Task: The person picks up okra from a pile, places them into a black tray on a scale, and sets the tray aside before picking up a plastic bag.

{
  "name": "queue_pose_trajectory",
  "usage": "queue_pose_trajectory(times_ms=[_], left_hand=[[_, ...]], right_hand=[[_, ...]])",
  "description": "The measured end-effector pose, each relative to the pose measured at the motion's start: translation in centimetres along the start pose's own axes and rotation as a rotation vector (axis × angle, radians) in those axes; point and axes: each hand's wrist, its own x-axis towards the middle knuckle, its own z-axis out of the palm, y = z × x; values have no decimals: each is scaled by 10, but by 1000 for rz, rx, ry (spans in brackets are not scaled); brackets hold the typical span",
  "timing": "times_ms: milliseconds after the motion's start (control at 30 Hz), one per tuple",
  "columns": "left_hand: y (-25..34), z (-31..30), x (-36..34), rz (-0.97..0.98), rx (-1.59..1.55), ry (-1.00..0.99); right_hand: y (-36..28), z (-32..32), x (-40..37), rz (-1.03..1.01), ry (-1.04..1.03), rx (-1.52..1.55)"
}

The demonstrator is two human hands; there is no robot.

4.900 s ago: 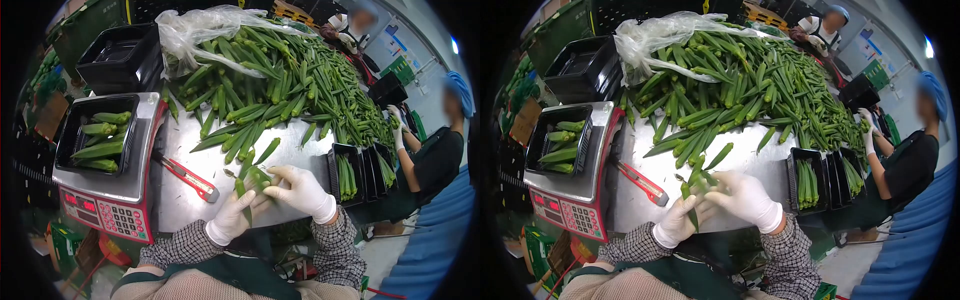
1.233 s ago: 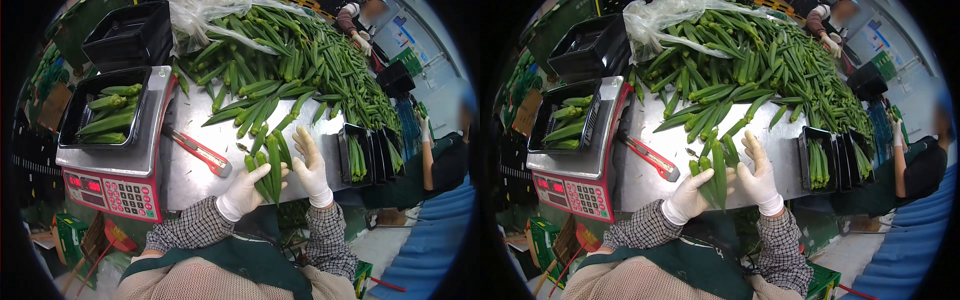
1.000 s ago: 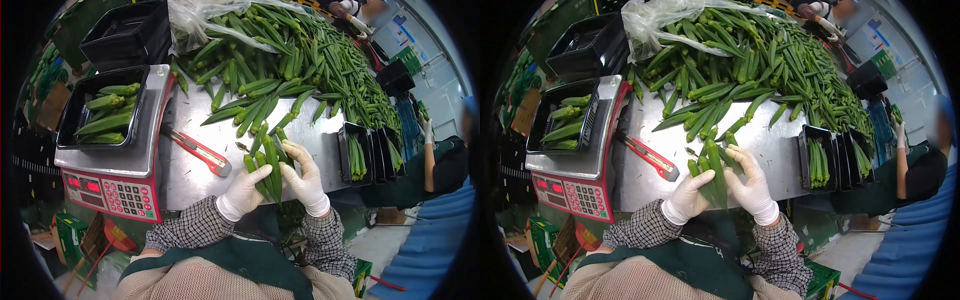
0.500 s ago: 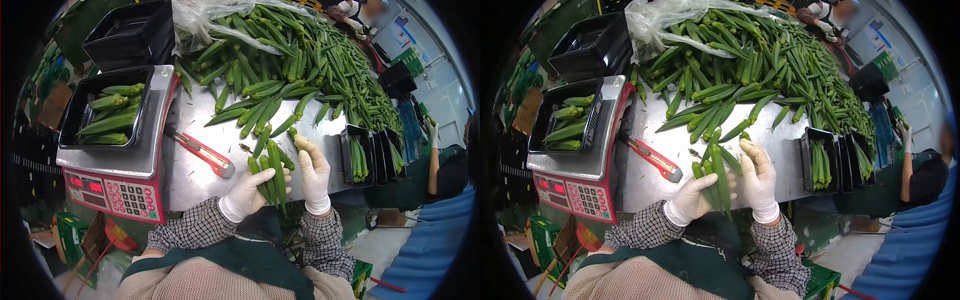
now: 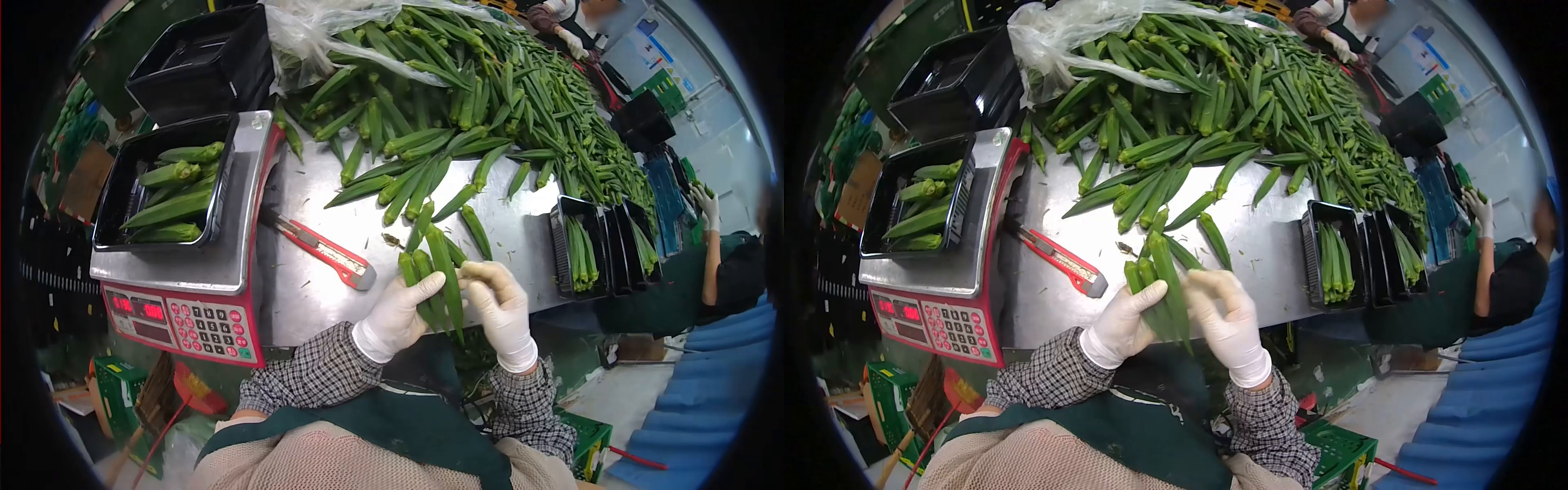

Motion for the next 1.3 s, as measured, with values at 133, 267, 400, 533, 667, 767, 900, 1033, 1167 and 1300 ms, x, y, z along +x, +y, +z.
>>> queue_pose_trajectory(times_ms=[133,267,400,533,667,767,900,1033,1167,1300], left_hand=[[-5,2,0,-18,137,-20],[-2,4,-4,-27,110,53],[-5,2,-1,-46,62,76],[-4,2,-2,-52,65,108],[-2,3,-3,-59,63,112],[-2,4,-2,-61,67,115],[-5,2,1,-64,69,106],[-6,0,3,-70,74,91],[-5,1,2,-71,84,86],[-6,-1,1,-75,107,81]], right_hand=[[4,-3,-2,-289,-5,-449],[-27,-62,-24,32,-305,-498],[-14,-110,-29,104,-125,-622],[9,-103,29,-156,158,-687],[28,-101,111,-240,270,-1096],[35,-113,171,-94,381,-1308],[32,-130,224,403,323,-1458],[48,-138,231,495,310,-1363],[18,-146,206,341,360,-1368],[-2,-156,141,75,335,-923]])
